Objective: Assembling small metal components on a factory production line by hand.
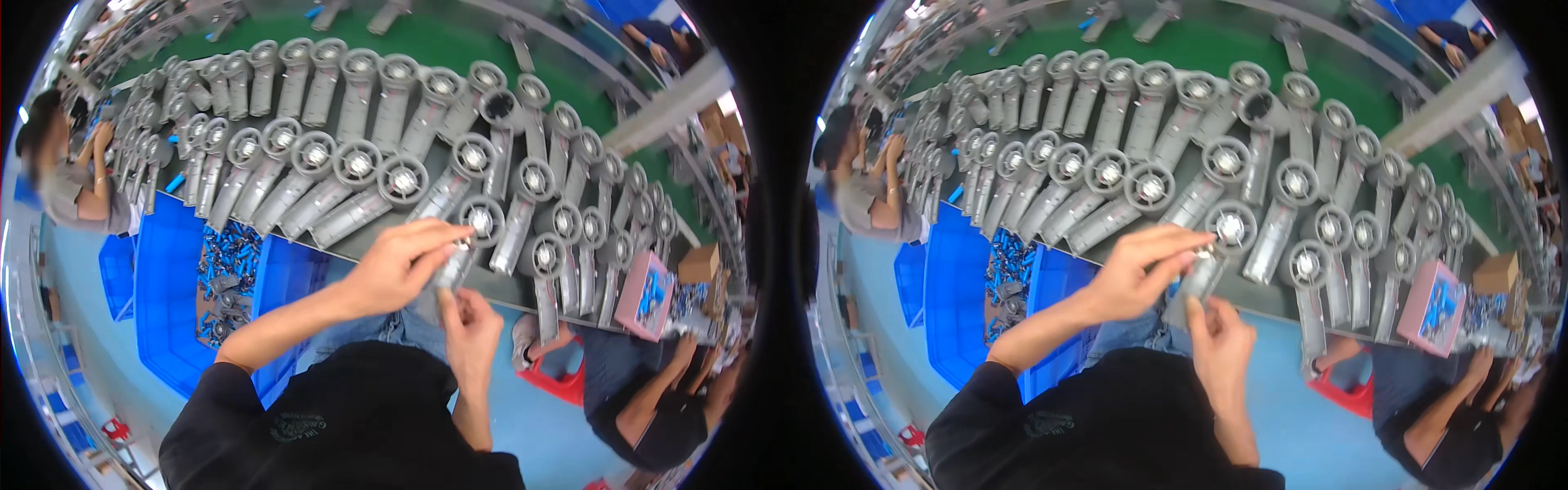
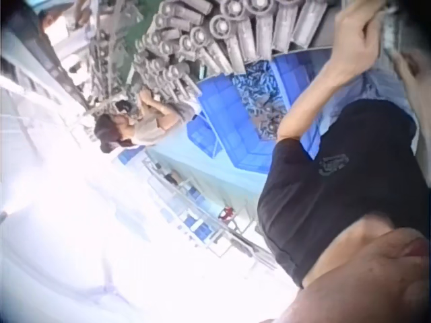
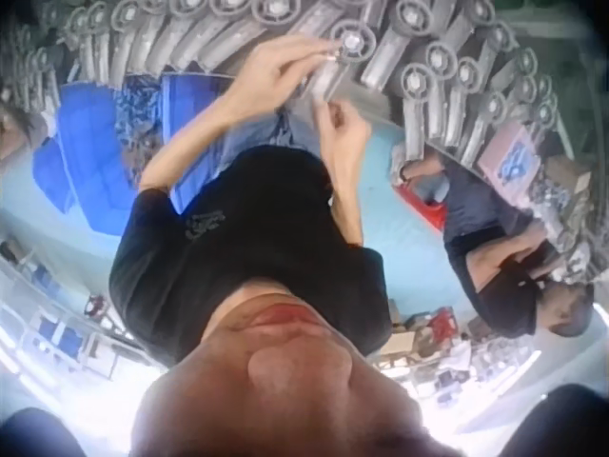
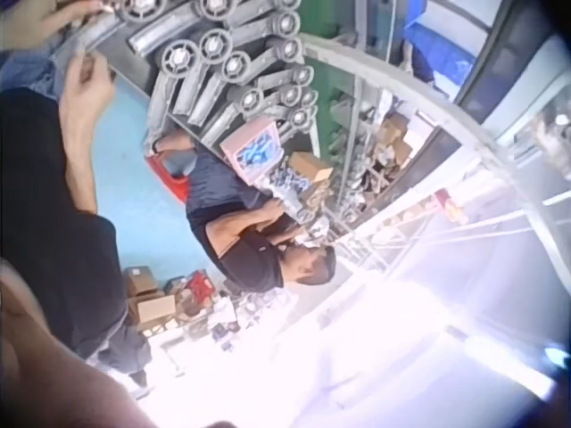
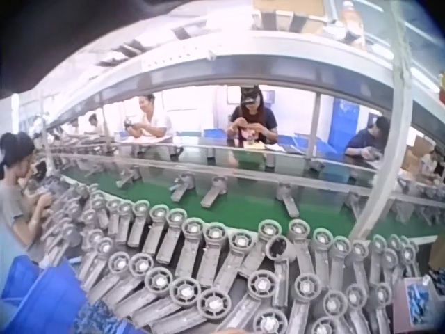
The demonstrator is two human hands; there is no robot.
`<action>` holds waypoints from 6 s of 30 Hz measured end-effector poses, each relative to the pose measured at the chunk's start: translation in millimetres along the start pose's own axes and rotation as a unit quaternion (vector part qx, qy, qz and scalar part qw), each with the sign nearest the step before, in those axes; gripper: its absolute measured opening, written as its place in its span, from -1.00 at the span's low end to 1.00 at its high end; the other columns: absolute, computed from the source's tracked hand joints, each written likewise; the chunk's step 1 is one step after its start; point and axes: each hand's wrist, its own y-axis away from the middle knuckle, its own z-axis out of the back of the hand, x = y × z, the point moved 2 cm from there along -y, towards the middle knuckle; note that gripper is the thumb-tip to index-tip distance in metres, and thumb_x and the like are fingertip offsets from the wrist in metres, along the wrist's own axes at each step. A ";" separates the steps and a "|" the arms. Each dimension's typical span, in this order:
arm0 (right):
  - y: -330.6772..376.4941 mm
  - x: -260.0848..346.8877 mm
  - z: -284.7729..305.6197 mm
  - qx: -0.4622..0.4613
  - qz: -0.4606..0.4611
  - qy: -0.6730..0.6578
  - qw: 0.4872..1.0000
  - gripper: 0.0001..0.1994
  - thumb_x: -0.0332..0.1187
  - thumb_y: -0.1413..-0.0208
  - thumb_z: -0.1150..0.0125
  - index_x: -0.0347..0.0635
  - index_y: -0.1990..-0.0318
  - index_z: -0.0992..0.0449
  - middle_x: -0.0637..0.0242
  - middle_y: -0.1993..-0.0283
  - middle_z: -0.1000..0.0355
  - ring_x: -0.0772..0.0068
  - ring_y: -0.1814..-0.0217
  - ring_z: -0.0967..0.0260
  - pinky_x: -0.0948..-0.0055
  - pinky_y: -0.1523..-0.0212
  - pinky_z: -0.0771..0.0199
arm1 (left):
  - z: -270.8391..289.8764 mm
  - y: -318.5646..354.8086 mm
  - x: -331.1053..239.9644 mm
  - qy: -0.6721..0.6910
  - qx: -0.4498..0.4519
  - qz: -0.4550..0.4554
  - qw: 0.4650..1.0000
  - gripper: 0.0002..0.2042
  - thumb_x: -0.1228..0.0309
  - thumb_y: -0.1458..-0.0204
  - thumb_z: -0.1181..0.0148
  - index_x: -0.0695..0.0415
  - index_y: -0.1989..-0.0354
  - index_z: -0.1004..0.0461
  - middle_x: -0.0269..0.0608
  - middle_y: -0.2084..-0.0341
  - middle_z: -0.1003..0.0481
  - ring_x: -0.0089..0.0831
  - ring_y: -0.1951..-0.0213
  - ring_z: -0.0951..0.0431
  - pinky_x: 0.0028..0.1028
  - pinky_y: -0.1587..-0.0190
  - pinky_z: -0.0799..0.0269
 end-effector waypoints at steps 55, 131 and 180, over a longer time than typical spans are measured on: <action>-139.9 -117.8 352.8 -0.225 -0.047 0.469 0.853 -0.69 -0.18 -0.06 -0.27 -0.33 0.41 -0.61 -0.05 0.42 -0.54 0.00 0.31 -0.54 0.17 0.22 -0.47 | -25.5 -45.0 -20.8 -0.371 0.021 -0.084 0.925 -0.39 0.36 0.24 -0.46 0.35 -0.05 -0.46 -0.09 0.14 -0.43 -0.14 0.04 -0.36 -0.25 -0.02 -0.24; -53.8 4.2 -9.5 -0.164 0.307 -0.024 0.937 -0.80 -0.61 -0.01 -0.37 -0.29 0.18 -0.61 0.25 0.16 -0.53 0.82 0.58 -0.20 0.72 0.64 -0.14 | -1.8 6.2 5.7 0.011 -0.127 0.057 0.990 -0.72 0.64 0.00 -0.27 0.28 0.07 -0.55 -0.13 0.37 -0.60 -0.49 0.41 -0.61 -0.53 0.35 -0.51; -68.4 3.6 -1.7 -0.128 0.375 0.017 0.918 -0.81 -0.63 0.12 -0.39 -0.28 0.32 -0.54 0.36 0.37 -0.48 0.68 0.61 -0.28 0.65 0.63 -0.25 | 3.5 -3.2 9.8 -0.074 0.000 -0.023 0.997 -0.75 0.67 -0.04 -0.18 0.29 0.09 -0.58 -0.09 0.36 -0.56 -0.34 0.39 -0.54 -0.46 0.34 -0.43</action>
